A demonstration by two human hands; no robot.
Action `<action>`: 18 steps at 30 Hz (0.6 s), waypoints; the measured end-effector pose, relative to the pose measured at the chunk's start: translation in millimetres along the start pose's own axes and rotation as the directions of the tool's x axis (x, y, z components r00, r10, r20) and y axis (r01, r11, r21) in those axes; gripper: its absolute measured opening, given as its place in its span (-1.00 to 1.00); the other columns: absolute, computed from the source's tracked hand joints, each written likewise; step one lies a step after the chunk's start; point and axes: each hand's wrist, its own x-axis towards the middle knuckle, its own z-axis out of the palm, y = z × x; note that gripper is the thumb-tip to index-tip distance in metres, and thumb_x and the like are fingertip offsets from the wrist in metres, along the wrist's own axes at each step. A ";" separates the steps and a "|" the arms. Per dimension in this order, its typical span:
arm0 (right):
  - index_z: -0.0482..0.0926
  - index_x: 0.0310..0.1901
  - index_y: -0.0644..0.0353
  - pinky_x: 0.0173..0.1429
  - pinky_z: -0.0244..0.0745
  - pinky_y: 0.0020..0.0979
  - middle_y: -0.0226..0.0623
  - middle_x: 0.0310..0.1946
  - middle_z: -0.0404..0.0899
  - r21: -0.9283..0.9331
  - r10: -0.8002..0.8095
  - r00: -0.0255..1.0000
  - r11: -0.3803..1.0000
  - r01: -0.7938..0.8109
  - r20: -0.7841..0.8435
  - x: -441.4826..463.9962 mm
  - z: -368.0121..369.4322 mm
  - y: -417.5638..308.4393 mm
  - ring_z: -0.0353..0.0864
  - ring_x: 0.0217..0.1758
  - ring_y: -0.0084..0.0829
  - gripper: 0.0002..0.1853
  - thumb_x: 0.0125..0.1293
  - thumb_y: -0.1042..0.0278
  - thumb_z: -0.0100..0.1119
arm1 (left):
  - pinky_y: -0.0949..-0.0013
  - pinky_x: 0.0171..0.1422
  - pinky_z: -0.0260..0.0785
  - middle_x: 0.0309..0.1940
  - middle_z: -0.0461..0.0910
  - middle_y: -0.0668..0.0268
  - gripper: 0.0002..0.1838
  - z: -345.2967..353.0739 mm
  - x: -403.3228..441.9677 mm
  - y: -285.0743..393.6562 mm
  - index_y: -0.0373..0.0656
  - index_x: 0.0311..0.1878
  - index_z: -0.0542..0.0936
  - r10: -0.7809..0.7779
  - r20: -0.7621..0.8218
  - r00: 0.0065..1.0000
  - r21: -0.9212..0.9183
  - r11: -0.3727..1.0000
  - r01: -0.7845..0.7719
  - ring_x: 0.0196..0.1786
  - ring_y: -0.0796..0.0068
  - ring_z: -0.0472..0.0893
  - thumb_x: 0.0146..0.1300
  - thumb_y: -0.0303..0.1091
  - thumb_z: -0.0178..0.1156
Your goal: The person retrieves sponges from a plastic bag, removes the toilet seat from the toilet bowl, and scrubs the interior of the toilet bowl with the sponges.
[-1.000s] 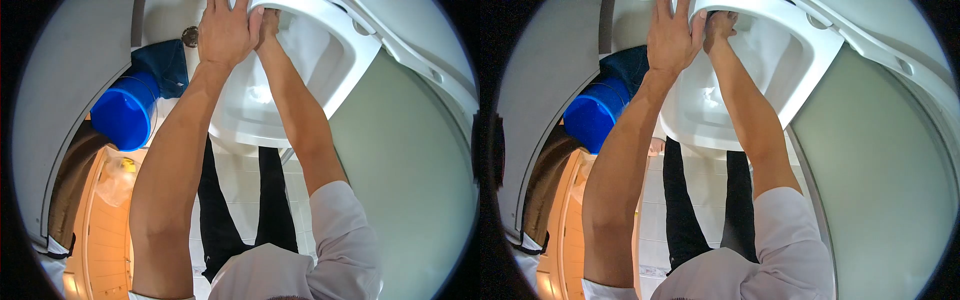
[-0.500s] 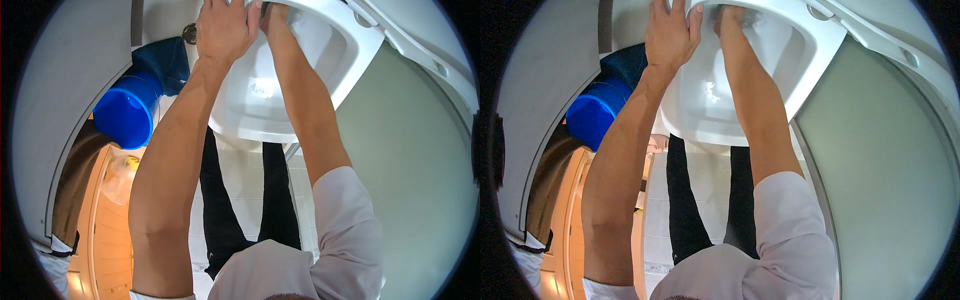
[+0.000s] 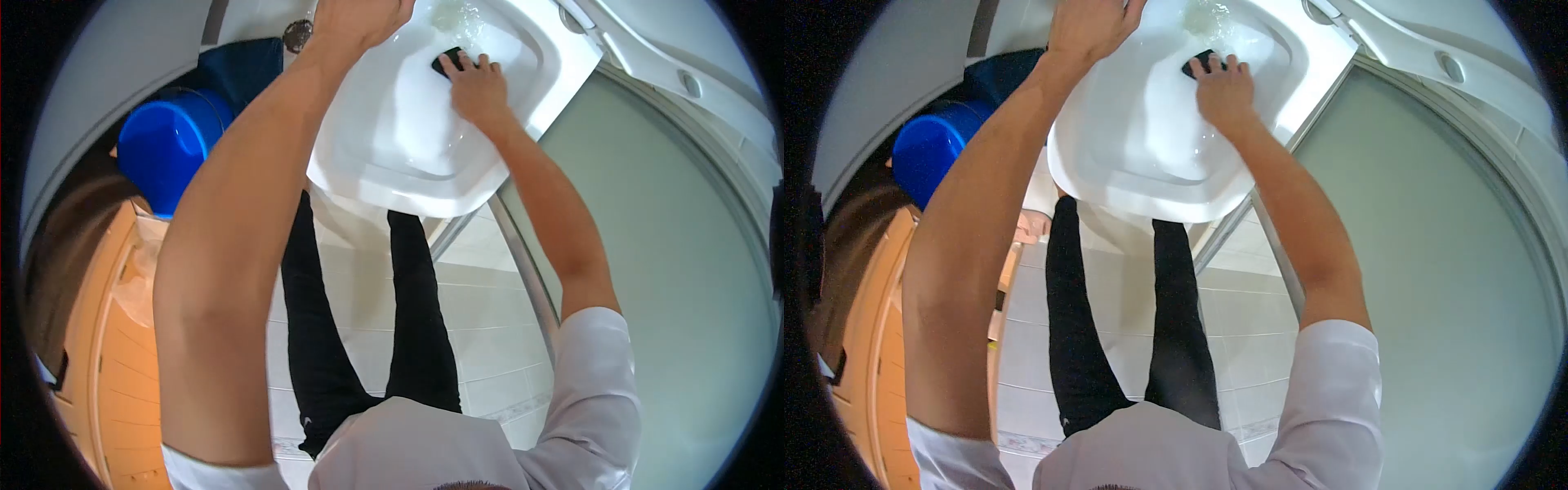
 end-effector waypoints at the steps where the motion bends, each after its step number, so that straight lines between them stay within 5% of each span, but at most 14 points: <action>1: 0.42 0.53 -0.30 0.42 0.34 -0.05 -0.39 0.48 0.48 -0.070 -0.039 0.996 0.997 0.045 0.083 -6.6 -10.0 11.3 0.44 0.40 -0.06 -0.32 0.35 0.30 0.17 | -0.10 0.54 0.25 0.47 0.23 -0.31 -0.32 -0.1 -4.3 6.4 -0.18 0.58 0.26 0.075 0.007 0.997 0.141 0.987 -0.075 0.46 -0.35 0.31 0.44 -0.26 0.15; 3: 0.42 0.53 -0.33 0.45 0.31 -0.06 -0.43 0.48 0.48 -0.159 -0.087 0.985 0.981 0.111 0.149 -19.5 -27.0 26.0 0.45 0.40 -0.09 -0.33 0.37 0.29 0.16 | -0.10 0.55 0.24 0.42 0.36 -0.25 -0.42 -4.3 -11.5 16.5 -0.18 0.50 0.41 0.276 0.069 0.959 0.408 0.869 -0.280 0.46 -0.21 0.39 0.45 -0.26 0.10; 4: 0.53 0.43 -0.25 0.51 0.24 -0.05 -0.41 0.42 0.52 -0.145 -0.144 0.981 0.976 0.162 0.127 -27.2 -28.5 31.8 0.43 0.43 -0.15 -0.45 0.40 0.31 0.09 | -0.14 0.38 0.41 0.29 0.46 -0.21 -0.50 0.1 -27.0 36.8 -0.15 0.44 0.47 -0.138 0.598 0.790 0.114 0.990 0.087 0.33 -0.18 0.51 0.49 -0.23 0.07; 5: 0.63 0.33 -0.17 0.58 0.16 -0.04 -0.40 0.37 0.57 -0.127 -0.202 0.973 0.968 0.216 0.115 -38.4 -27.8 35.5 0.42 0.46 -0.20 -0.53 0.44 0.32 0.02 | -0.03 0.40 0.43 0.23 0.59 0.05 -0.60 23.0 -60.3 42.0 -0.07 0.26 0.64 0.240 0.141 0.960 0.041 0.968 -0.248 0.30 0.06 0.56 0.38 -0.34 0.14; 6: 0.63 0.33 -0.17 0.58 0.16 -0.04 -0.40 0.37 0.57 -0.134 -0.214 0.969 0.964 0.229 0.121 -47.6 -34.2 37.5 0.42 0.46 -0.20 -0.53 0.44 0.32 0.02 | 0.06 0.47 0.40 0.31 0.55 0.09 -0.56 37.1 -82.6 60.4 -0.11 0.29 0.61 0.209 0.310 0.928 -0.061 0.978 -0.200 0.35 0.05 0.54 0.37 -0.29 0.20; 7: 0.68 0.27 -0.12 0.58 0.16 -0.04 -0.42 0.31 0.62 -0.117 -0.219 0.962 0.964 0.239 0.164 -51.9 -50.1 38.4 0.45 0.43 -0.22 -0.57 0.44 0.32 0.02 | 0.05 0.52 0.35 0.37 0.52 0.11 -0.56 61.2 -109.3 66.9 -0.15 0.31 0.59 0.208 0.229 0.951 -0.279 0.950 -0.141 0.43 0.07 0.49 0.41 -0.24 0.20; 10: 0.75 0.13 0.03 0.57 0.18 -0.03 -0.46 0.08 0.75 -0.177 -0.232 0.972 0.956 0.236 0.040 -63.4 -66.1 56.5 0.54 0.30 -0.27 -0.65 0.41 0.29 0.09 | 0.02 0.53 0.32 0.38 0.50 0.06 -0.51 155.3 -155.1 80.7 -0.18 0.36 0.49 -0.031 0.299 0.954 -0.160 0.984 0.082 0.41 -0.04 0.50 0.50 -0.12 0.17; 13: 0.75 0.08 0.06 0.47 0.22 -0.02 -0.40 -0.06 0.75 -0.100 -0.194 0.922 0.980 0.170 -0.336 -57.4 -76.0 86.8 0.56 0.19 -0.29 -0.68 0.34 0.23 0.26 | 0.02 0.53 0.33 0.39 0.47 -0.04 -0.48 140.9 -123.6 92.1 -0.20 0.35 0.45 -0.163 0.421 0.892 -0.252 0.924 0.288 0.36 -0.11 0.53 0.48 -0.07 0.18; 16: 0.77 0.04 0.04 0.45 0.20 -0.06 -0.43 -0.12 0.76 0.005 -0.146 0.837 0.985 0.175 -0.526 -48.8 -56.9 89.3 0.59 0.11 -0.35 -0.71 0.33 0.24 0.26 | 0.01 0.52 0.33 0.41 0.43 -0.13 -0.42 176.4 -101.0 90.8 -0.25 0.36 0.41 -0.253 0.356 0.900 -0.256 0.899 0.355 0.33 -0.13 0.55 0.47 -0.05 0.20; 18: 0.79 -0.02 0.01 0.44 0.17 -0.10 -0.49 -0.23 0.76 0.066 -0.115 0.857 0.983 0.170 -0.503 -45.6 -55.0 84.1 0.62 0.02 -0.39 -0.74 0.32 0.25 0.26 | -0.02 0.50 0.34 0.42 0.42 -0.15 -0.41 204.5 -86.1 85.0 -0.30 0.38 0.36 -0.322 0.263 0.909 -0.247 0.888 0.387 0.33 -0.18 0.54 0.45 -0.10 0.16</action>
